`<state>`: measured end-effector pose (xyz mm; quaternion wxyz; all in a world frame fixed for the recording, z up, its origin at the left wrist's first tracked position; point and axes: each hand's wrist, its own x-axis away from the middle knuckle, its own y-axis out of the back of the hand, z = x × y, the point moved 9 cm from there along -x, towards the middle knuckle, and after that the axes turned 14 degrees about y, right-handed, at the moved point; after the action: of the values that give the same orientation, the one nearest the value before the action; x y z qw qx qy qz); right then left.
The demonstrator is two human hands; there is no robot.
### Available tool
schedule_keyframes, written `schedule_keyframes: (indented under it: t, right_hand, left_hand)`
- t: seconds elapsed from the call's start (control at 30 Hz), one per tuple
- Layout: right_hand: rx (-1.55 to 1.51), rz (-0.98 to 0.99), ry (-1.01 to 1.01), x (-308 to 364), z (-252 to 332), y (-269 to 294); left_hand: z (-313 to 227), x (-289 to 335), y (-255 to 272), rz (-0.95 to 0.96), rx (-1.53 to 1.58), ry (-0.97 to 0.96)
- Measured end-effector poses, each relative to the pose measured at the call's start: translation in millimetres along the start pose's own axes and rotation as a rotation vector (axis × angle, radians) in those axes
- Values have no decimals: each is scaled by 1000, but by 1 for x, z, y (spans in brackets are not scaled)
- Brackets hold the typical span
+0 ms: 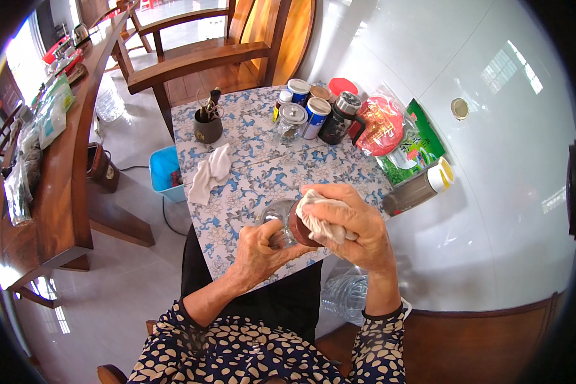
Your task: The person sits at a table and wipes several glass jars and containers with a white cloth. They handle each item individually, wiping the lids and bodies of the jars, including a large jar with a red lid and a smaller jar with a yellow lid, before placing them back on the table.
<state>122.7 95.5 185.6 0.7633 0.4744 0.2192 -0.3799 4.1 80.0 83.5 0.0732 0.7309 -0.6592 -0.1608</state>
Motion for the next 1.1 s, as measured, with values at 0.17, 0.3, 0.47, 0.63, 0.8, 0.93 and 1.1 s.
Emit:
schedule_keyframes:
  t: [0.17,0.3,0.47,0.63,0.8,0.93,1.1]
  right_hand:
    - [-39,-251,-233,5,-28,7]
    - [-87,-384,-488,20,-50,8]
    - [319,-79,165,-7,8,0]
    - [427,117,232,-14,39,-10]
    - [398,106,131,-8,26,-11]
    - [327,26,55,-14,12,-7]
    - [-155,-206,-259,-6,-32,0]
  left_hand:
    - [-2,-3,1,-13,33,23]
    - [-4,-7,0,-3,13,32]
    - [-2,-6,-3,39,11,42]
    - [7,0,-10,31,10,-48]
    - [0,1,-9,57,45,-58]
    - [-3,1,-7,68,41,-35]
    - [-9,-2,1,-8,19,-73]
